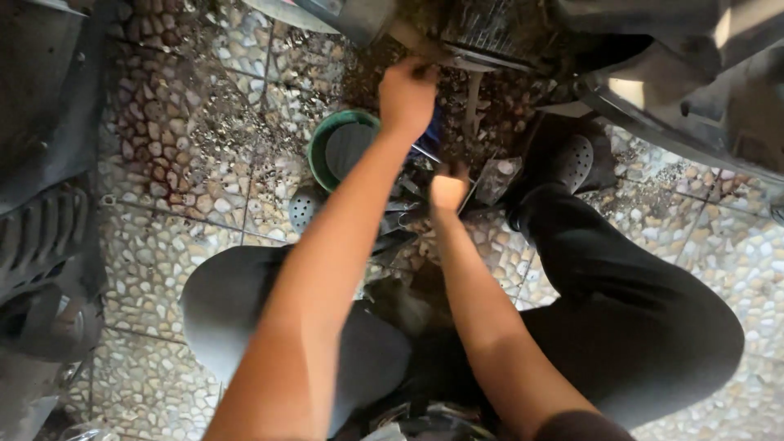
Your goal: The person sits on the floor beside a red scooter and works on its lower engine area. They handle small metal parts and a green container, then use a T-handle wrench to turn a fastener on the scooter's underbody, repositioning the tool repeatedly.
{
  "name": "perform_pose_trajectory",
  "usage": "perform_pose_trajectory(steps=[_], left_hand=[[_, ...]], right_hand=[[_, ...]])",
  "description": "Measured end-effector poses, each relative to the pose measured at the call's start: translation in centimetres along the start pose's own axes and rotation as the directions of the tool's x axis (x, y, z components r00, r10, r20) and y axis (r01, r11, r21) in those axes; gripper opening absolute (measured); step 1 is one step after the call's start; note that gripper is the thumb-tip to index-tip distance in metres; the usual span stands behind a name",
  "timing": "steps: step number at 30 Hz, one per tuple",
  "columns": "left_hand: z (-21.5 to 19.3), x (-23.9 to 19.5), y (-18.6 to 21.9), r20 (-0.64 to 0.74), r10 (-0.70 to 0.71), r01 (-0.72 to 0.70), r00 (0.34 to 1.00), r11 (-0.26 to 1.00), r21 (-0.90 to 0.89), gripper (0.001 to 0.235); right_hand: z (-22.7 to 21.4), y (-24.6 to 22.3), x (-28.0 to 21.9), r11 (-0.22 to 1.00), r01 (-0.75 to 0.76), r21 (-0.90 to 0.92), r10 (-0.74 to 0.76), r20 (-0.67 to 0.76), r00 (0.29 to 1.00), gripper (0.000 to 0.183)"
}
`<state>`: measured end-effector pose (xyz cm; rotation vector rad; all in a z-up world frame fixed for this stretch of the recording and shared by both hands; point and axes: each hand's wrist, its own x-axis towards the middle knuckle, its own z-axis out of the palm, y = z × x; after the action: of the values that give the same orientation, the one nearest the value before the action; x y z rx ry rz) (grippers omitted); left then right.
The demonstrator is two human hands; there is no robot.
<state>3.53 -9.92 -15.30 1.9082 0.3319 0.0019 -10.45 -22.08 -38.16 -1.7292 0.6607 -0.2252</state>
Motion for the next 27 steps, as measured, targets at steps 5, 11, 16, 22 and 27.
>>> perform_pose_trajectory(steps=[5, 11, 16, 22, 27], left_hand=[[6.1, 3.0, -5.1, -0.184, -0.095, 0.032, 0.978, 0.948, -0.317, 0.024], [8.0, 3.7, -6.5, 0.172, -0.435, 0.375, 0.884, 0.439, -0.817, 0.015], [7.3, 3.0, -6.1, 0.441, -0.500, 0.613, 0.745, 0.252, -0.749, 0.020], [8.1, 5.7, -10.0, 0.619, -0.405, 0.686, 0.672, 0.026, -0.728, 0.018], [6.5, 6.9, -9.3, 0.681, -0.403, 0.759, 0.611, 0.055, -0.649, 0.017]], right_hand=[[-3.8, -0.5, 3.9, 0.986, 0.155, -0.067, -0.161, -0.107, 0.981, 0.026], [-5.6, -3.9, 4.3, 1.000, -0.013, -0.005, 0.013, -0.047, 0.999, 0.030], [-5.2, -0.7, 3.9, 0.993, -0.107, -0.045, 0.104, -0.053, 0.993, 0.031], [-4.2, 0.8, 3.6, 0.994, -0.099, 0.038, 0.101, -0.049, 0.994, 0.029], [-4.2, 0.2, 3.7, 0.986, -0.158, 0.051, 0.161, -0.040, 0.986, 0.029]])
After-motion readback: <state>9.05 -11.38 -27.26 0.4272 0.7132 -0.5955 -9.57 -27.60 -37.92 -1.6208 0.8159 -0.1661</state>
